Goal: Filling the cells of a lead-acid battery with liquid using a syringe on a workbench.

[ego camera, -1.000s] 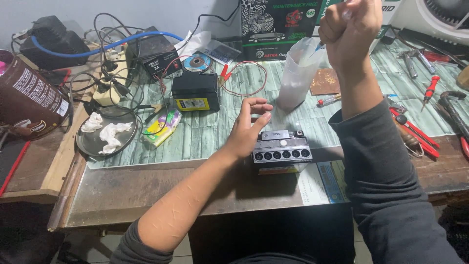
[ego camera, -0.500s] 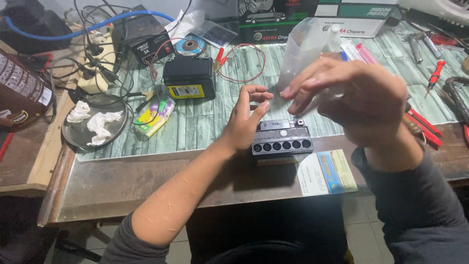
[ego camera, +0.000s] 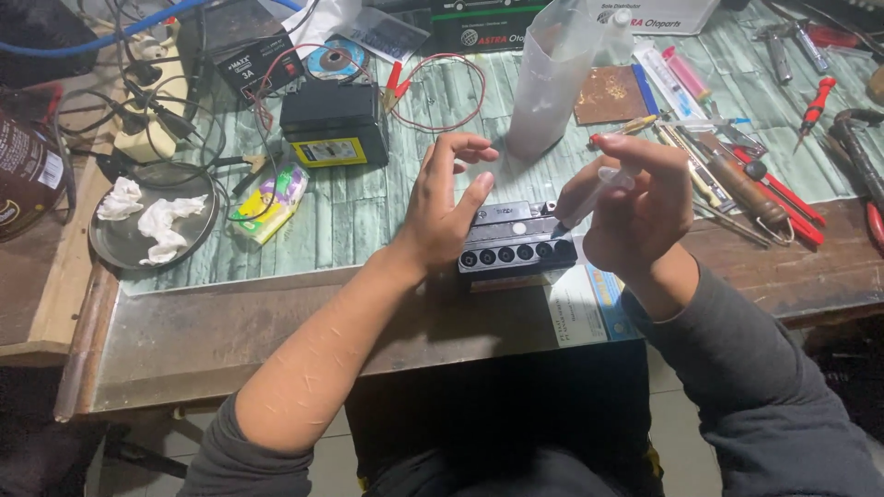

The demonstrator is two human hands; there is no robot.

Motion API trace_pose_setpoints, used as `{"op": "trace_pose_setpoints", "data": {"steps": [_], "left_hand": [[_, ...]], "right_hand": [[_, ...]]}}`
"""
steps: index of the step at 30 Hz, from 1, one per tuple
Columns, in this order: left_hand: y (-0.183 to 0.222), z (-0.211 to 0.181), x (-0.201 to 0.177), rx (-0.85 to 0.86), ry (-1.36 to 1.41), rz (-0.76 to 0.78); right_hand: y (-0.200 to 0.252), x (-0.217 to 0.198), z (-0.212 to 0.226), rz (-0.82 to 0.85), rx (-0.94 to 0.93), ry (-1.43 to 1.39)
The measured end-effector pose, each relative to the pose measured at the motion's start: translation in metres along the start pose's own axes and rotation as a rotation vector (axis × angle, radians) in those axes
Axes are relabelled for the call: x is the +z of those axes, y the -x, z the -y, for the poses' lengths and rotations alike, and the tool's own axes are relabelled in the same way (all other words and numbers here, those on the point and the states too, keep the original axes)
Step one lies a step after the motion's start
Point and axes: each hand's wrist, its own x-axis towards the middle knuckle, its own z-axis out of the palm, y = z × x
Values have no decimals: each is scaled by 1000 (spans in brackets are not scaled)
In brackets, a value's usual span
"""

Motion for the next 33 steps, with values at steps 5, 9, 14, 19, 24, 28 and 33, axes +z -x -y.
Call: {"op": "trace_pose_setpoints", "data": {"steps": [5, 9, 14, 19, 24, 28, 33], "left_hand": [[2, -1, -2, 67, -47, -20], [2, 0, -1, 89, -68, -29], [3, 3, 0, 104, -75, -35], [0, 1, -2, 129, -92, -40], [-3, -13, -9, 162, -99, -36], [-14, -34, -23, 280, -96, -70], [-41, -102, -42, 398, -184, 104]], "right_hand": [[2, 4, -8, -17, -70, -5], [4, 4, -10, -2, -84, 36], [7, 3, -11, 21, -104, 30], [4, 6, -8, -18, -115, 50], [1, 13, 1, -6, -89, 35], [-7, 14, -1, 81, 1, -139], [-5, 9, 9, 186, 108, -11]]}}
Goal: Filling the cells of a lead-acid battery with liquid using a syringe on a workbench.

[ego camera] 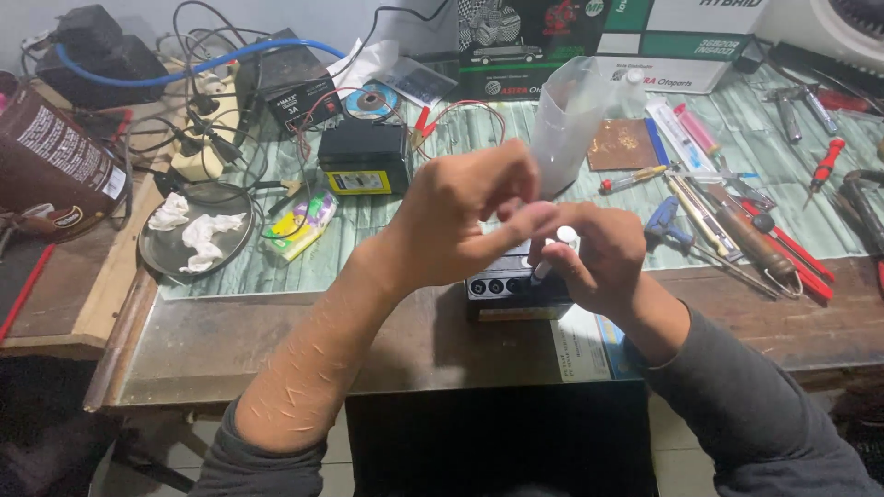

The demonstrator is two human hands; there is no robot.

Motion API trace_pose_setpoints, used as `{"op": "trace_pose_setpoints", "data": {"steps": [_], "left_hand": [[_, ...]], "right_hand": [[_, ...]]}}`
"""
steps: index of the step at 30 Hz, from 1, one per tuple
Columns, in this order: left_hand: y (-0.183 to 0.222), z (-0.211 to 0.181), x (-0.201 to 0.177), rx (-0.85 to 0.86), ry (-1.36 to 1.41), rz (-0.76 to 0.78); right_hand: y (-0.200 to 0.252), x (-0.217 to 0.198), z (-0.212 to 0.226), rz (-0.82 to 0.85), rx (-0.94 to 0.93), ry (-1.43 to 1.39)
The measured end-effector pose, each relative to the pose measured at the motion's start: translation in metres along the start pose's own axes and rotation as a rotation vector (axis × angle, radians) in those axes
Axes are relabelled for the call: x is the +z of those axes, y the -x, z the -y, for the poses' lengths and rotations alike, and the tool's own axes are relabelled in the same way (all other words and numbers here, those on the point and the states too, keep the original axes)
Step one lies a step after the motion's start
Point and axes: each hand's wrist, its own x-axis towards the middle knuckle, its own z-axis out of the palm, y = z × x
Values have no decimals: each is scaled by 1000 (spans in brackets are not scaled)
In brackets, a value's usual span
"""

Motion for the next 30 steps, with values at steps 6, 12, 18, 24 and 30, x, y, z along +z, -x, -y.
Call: {"op": "trace_pose_setpoints", "data": {"steps": [6, 12, 18, 24, 30], "left_hand": [[-42, -64, -1, -337, -531, 641], [-50, -62, 19, -351, -623, 702], [-46, -49, 16, -206, -516, 647], [-54, -59, 13, -193, -379, 689], [-54, -51, 15, -76, -380, 619]], "right_hand": [[24, 1, -19, 6, -98, 226], [32, -4, -36, -61, -131, 88], [40, 5, -31, -42, -106, 26], [42, 3, -31, -16, -93, -30], [47, -2, -54, 1, -88, -92]]}}
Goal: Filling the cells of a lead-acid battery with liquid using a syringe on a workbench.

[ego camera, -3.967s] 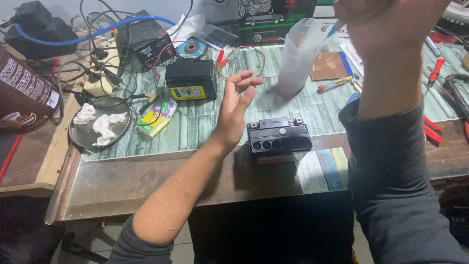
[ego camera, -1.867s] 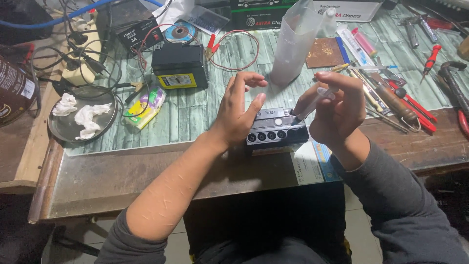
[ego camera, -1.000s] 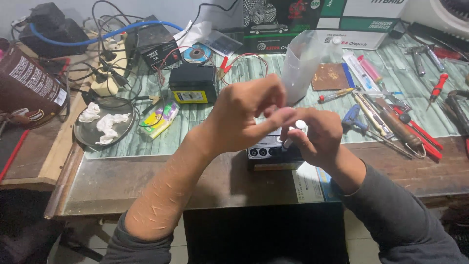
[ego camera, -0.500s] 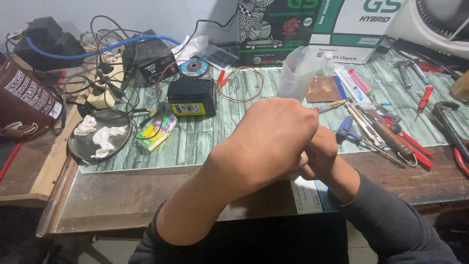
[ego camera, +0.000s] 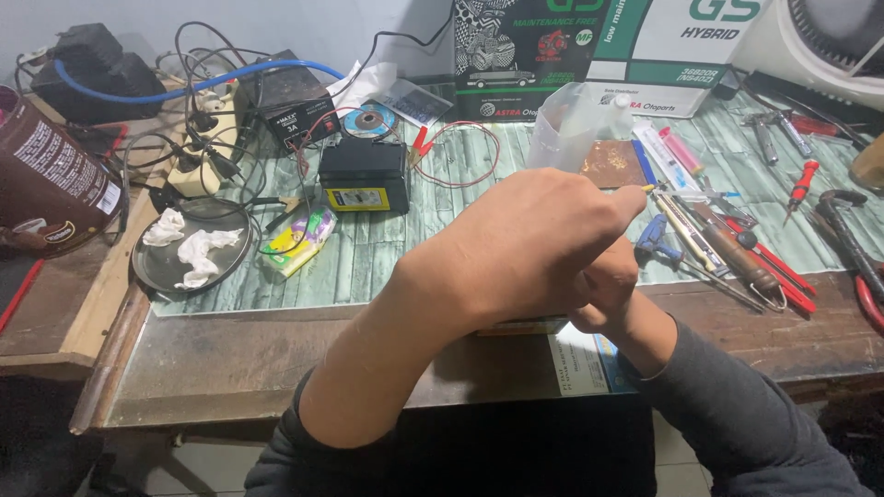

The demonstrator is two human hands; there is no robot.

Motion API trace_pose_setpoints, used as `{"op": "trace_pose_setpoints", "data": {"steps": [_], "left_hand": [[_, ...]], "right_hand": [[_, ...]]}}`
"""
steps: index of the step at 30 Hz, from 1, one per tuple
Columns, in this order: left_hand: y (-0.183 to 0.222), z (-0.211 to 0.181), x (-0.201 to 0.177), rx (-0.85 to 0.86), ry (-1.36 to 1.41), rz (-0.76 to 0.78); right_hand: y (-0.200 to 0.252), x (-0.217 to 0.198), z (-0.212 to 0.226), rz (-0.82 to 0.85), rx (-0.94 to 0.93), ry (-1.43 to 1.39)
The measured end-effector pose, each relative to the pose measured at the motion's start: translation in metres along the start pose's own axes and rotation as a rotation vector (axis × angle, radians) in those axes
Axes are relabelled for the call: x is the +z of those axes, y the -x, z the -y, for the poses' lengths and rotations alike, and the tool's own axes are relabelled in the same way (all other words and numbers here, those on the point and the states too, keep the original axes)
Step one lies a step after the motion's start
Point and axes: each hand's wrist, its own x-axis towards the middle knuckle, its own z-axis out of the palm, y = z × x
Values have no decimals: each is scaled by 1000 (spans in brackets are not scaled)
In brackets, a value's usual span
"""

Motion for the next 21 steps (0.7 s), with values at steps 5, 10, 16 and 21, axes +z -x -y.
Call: {"op": "trace_pose_setpoints", "data": {"steps": [5, 10, 16, 21], "left_hand": [[-1, 2, 1, 46, -31, -31], [-1, 3, 3, 108, -29, -104], [4, 2, -2, 122, 13, -126], [4, 4, 0, 135, -13, -153]], "right_hand": [[87, -32, -63, 16, 15, -55], [111, -25, -61, 27, 30, -107], [113, -20, -60, 50, 41, -167], [119, -15, -56, 63, 63, -215]]}}
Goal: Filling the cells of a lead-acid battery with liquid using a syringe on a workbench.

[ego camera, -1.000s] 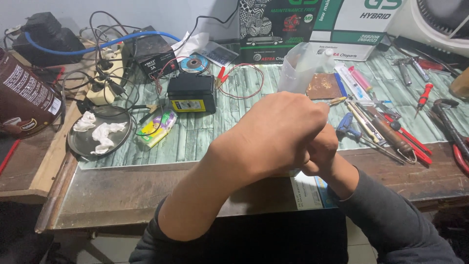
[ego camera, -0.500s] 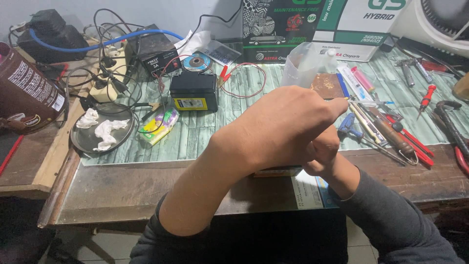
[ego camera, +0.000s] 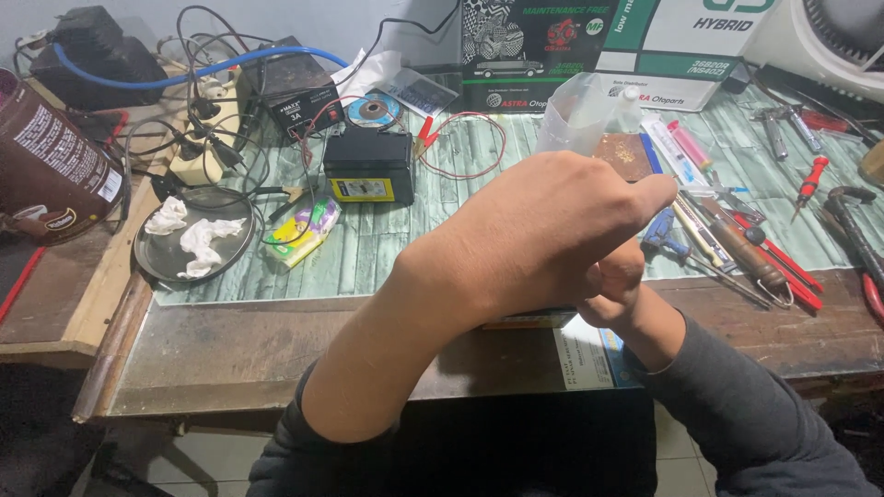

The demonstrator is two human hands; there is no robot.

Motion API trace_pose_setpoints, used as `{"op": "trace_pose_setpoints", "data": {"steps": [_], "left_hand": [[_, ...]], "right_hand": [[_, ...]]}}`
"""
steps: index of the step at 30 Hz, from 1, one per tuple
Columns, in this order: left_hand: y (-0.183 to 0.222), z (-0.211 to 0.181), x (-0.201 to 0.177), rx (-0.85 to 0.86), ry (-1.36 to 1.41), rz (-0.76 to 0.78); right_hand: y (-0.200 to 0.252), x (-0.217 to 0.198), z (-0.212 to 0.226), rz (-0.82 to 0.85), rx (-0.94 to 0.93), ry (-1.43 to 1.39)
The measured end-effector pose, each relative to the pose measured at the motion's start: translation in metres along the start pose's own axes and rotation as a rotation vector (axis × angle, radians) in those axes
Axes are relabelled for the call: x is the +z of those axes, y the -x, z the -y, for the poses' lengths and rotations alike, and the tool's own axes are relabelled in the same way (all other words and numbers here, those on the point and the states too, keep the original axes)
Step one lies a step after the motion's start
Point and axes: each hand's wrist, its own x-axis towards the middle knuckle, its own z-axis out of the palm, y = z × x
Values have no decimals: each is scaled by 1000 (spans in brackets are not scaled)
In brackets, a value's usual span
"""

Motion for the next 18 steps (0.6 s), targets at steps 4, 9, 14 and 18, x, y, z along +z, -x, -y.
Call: {"op": "trace_pose_setpoints", "data": {"steps": [4, 9, 14, 18], "left_hand": [[2, -1, -4, 12, -8, -10], [2, 1, -5, 22, -4, -46], [3, 4, -3, 74, -14, -133], [4, 3, -6, 91, -10, -142]], "right_hand": [[2, 3, -2, 11, 11, -38], [1, 13, -1, 18, 27, -98], [21, 31, 7, 23, 85, -183], [21, 30, 4, 34, 96, -211]]}}
